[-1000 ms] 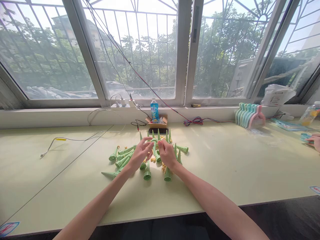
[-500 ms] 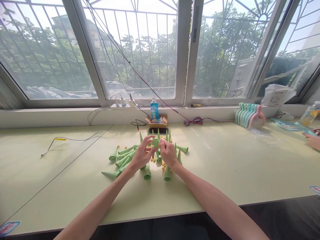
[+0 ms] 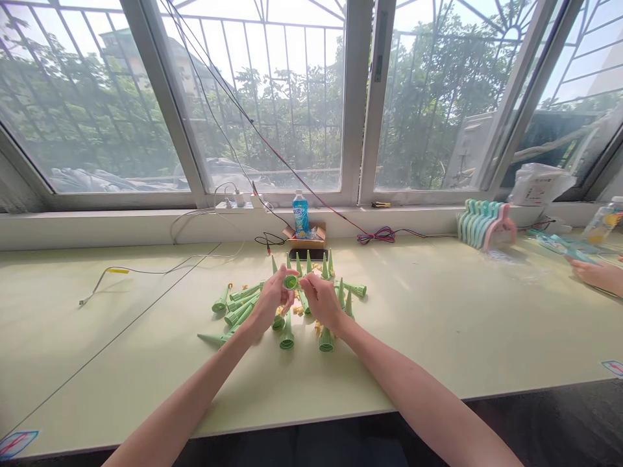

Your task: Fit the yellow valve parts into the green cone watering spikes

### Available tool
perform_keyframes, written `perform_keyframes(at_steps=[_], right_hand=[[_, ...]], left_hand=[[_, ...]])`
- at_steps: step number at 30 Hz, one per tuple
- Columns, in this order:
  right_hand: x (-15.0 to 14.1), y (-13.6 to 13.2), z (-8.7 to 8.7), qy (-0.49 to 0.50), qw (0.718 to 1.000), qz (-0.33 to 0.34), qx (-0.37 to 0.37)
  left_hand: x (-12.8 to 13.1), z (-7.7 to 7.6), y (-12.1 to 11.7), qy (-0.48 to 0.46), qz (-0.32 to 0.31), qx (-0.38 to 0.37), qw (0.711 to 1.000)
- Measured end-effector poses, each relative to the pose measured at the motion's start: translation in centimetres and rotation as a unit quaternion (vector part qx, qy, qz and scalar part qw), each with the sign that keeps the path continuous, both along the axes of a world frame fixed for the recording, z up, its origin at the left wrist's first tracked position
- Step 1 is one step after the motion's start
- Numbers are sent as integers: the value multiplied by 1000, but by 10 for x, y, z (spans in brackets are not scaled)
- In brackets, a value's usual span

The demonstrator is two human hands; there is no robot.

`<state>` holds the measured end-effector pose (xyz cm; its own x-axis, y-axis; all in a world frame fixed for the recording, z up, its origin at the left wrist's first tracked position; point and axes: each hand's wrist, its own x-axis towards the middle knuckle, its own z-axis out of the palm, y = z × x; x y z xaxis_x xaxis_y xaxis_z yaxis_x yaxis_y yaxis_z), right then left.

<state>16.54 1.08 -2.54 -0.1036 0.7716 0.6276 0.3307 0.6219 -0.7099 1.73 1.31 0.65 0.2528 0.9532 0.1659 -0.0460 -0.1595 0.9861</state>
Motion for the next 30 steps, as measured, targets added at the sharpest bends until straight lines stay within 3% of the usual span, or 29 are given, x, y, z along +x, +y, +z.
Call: perform_keyframes(at_steps=[3, 9, 15, 23, 30], right_hand=[[1, 0, -1, -20, 1000, 17, 10], [2, 3, -3, -2, 1000, 22, -2], [1, 4, -3, 16, 999, 9, -32], [1, 8, -2, 45, 998, -17, -51], [-1, 5, 0, 69, 994, -22, -76]], left_hand=[[-2, 0, 2, -19, -47, -52, 997], [-3, 2, 1, -27, -77, -34, 996], [-2, 5, -5, 32, -41, 30, 998], [2, -8, -2, 109, -3, 182, 977], [6, -8, -2, 124, 52, 204, 970]])
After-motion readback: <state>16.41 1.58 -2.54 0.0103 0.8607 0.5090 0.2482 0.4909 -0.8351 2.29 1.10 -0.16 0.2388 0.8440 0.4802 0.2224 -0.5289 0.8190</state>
